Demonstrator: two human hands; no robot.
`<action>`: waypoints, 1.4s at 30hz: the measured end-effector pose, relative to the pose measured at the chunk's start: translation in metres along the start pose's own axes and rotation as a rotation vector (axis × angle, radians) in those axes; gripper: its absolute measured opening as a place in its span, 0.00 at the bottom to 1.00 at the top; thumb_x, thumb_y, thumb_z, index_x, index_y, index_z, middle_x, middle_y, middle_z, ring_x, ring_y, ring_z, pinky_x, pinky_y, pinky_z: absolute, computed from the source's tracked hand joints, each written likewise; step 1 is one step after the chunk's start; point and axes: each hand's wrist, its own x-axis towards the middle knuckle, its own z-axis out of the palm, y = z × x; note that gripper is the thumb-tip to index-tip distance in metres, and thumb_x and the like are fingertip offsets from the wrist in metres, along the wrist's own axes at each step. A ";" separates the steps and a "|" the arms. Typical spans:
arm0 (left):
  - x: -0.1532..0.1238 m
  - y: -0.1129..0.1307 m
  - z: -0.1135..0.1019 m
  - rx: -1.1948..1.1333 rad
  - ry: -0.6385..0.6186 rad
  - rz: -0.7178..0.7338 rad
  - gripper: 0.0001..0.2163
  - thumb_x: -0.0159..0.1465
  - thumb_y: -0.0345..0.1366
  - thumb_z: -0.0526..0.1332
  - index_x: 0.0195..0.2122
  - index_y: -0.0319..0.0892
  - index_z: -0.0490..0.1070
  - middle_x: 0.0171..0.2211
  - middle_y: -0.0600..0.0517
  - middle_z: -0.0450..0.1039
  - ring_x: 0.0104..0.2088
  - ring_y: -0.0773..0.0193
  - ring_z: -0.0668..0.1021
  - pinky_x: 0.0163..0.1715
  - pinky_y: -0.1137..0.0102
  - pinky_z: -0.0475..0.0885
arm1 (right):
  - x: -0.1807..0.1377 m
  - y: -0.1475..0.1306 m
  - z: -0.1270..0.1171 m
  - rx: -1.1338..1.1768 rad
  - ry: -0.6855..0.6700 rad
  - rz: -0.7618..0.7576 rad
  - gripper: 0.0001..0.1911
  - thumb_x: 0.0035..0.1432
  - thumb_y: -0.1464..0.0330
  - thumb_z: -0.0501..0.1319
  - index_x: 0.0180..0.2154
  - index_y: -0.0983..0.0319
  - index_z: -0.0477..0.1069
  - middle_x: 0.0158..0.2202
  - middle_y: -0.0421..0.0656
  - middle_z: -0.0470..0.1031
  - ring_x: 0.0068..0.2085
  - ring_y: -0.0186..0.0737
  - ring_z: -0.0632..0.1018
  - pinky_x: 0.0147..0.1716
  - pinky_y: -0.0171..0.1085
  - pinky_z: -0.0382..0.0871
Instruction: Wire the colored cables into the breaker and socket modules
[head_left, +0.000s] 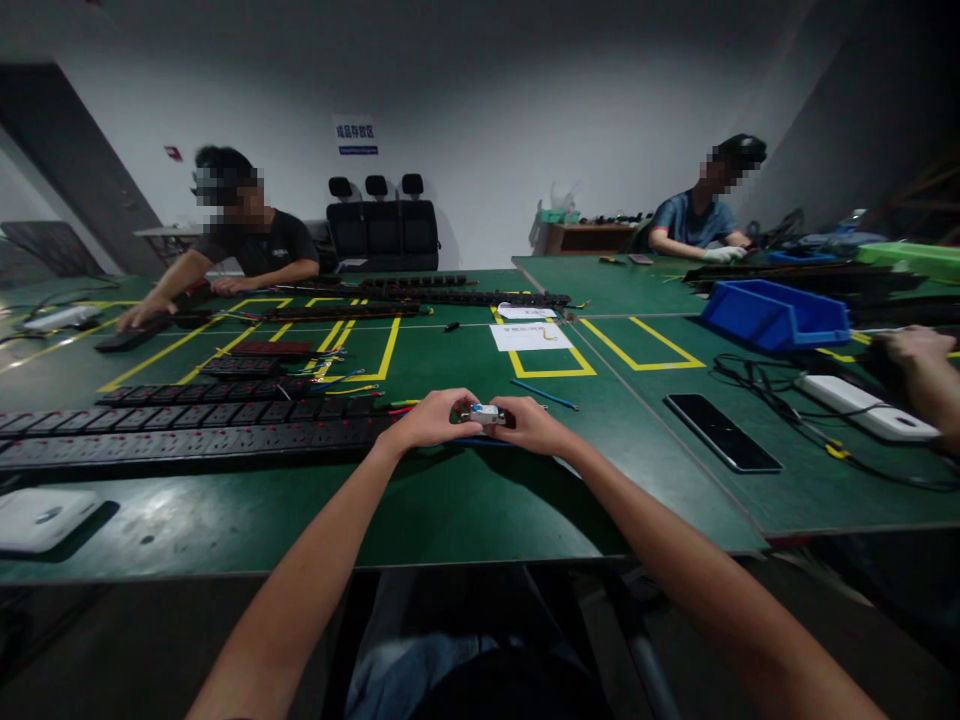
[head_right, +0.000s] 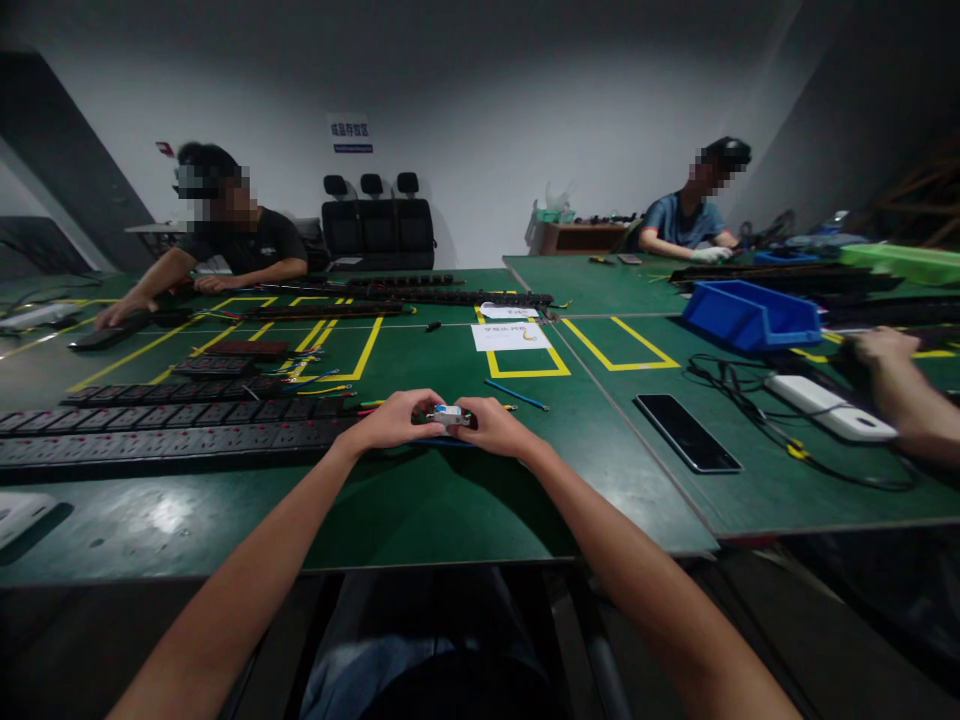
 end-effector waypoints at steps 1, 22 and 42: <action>0.001 -0.001 0.001 0.015 -0.030 -0.015 0.15 0.63 0.45 0.68 0.46 0.41 0.76 0.40 0.48 0.80 0.39 0.59 0.80 0.41 0.68 0.72 | 0.000 0.000 0.000 0.000 -0.002 0.006 0.09 0.61 0.61 0.62 0.34 0.60 0.71 0.27 0.38 0.70 0.29 0.35 0.68 0.29 0.34 0.55; 0.003 -0.001 0.000 0.090 -0.054 -0.071 0.12 0.63 0.45 0.66 0.40 0.42 0.75 0.38 0.49 0.79 0.37 0.59 0.78 0.37 0.69 0.68 | -0.011 0.067 -0.066 -0.291 0.706 0.428 0.15 0.60 0.64 0.60 0.45 0.61 0.80 0.33 0.46 0.81 0.33 0.45 0.78 0.37 0.40 0.66; 0.003 0.004 -0.001 0.111 -0.063 -0.086 0.10 0.63 0.43 0.65 0.39 0.41 0.74 0.36 0.50 0.79 0.36 0.59 0.78 0.35 0.70 0.66 | -0.006 0.070 -0.037 -0.534 0.326 0.501 0.15 0.66 0.59 0.63 0.45 0.58 0.84 0.41 0.50 0.77 0.39 0.44 0.77 0.36 0.37 0.66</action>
